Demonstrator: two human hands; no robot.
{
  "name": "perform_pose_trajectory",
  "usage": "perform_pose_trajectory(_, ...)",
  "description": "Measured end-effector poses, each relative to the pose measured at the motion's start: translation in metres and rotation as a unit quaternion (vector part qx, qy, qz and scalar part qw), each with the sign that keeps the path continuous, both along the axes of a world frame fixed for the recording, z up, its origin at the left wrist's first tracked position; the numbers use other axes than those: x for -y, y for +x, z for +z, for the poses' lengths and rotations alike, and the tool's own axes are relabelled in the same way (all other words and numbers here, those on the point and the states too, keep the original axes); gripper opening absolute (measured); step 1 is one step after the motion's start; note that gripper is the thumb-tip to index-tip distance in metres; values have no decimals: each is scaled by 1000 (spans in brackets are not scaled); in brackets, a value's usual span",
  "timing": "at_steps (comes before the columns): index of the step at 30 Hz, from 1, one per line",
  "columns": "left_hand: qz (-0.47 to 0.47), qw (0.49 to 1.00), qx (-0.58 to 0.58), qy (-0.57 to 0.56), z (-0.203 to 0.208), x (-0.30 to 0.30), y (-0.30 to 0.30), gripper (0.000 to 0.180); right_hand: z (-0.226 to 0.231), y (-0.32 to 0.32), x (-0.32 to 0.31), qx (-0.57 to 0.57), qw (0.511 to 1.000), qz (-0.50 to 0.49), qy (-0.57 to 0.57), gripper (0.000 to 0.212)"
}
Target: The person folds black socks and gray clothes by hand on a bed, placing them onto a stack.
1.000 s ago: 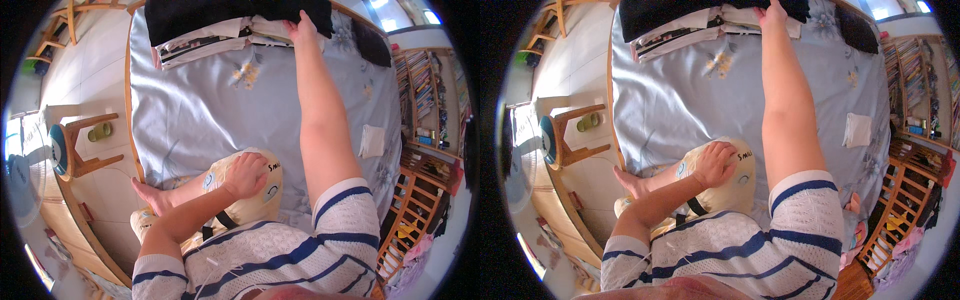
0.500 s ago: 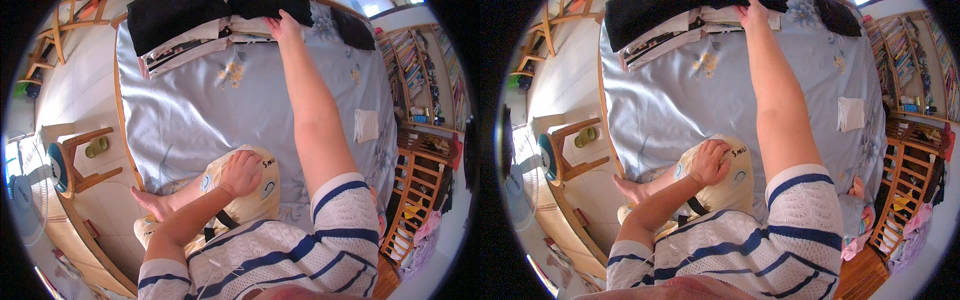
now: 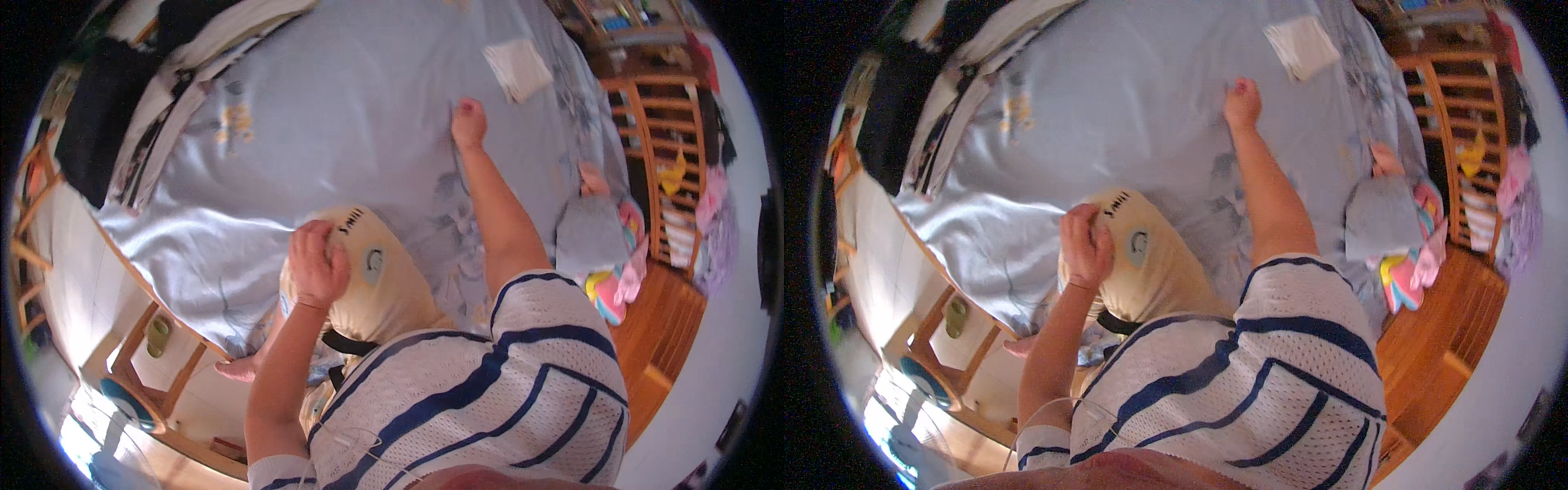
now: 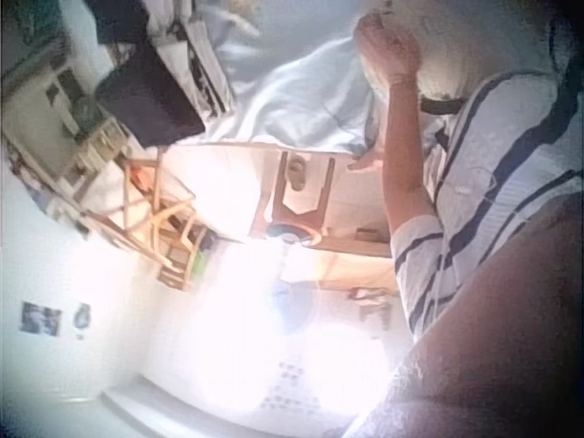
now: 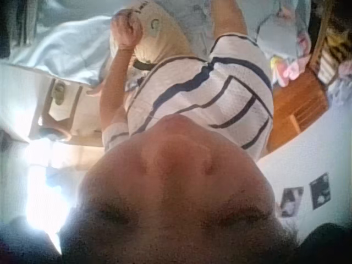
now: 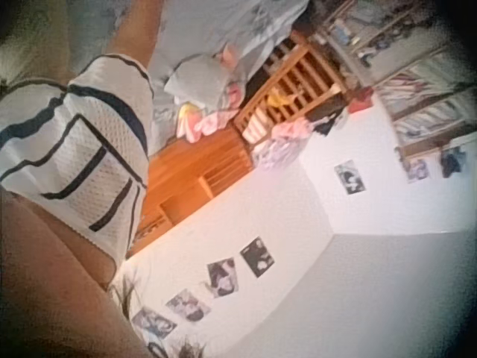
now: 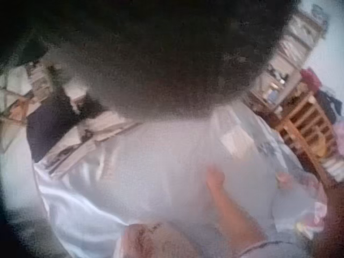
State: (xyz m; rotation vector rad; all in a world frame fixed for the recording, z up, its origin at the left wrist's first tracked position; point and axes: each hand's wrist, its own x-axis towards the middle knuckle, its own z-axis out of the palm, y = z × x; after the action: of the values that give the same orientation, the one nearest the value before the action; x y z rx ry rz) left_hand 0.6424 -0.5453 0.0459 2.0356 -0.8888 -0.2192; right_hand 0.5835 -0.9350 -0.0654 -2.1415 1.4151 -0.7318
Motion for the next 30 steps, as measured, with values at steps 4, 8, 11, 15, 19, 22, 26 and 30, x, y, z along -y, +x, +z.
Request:
perform_pose_trajectory(4,-24,999,20,4,0,6,-2,28,9,-188,36,-125,976,-171,-53,27)
perform_pose_trajectory(8,-25,999,37,13,6,6,-10,31,14,-320,36,-238,905,-352,9,33)
perform_pose_trajectory(11,-29,997,58,33,8,2,-18,31,35,-355,9,-262,863,-425,80,35)
perform_pose_trajectory(15,-20,995,88,51,11,0,-26,31,18,-413,-11,-305,838,-445,86,38)
perform_pose_trajectory(19,-3,992,95,85,23,-10,-35,32,14,-412,-27,-265,850,-443,105,39)
perform_pose_trajectory(22,2,991,94,96,32,-9,-42,33,-2,-426,-30,-263,934,-192,-148,37)
perform_pose_trajectory(26,7,988,123,93,39,-9,-50,33,37,-327,-58,-180,961,200,-55,35)
perform_pose_trajectory(30,7,986,143,86,39,-12,-49,34,51,-292,-143,-92,886,452,-51,27)
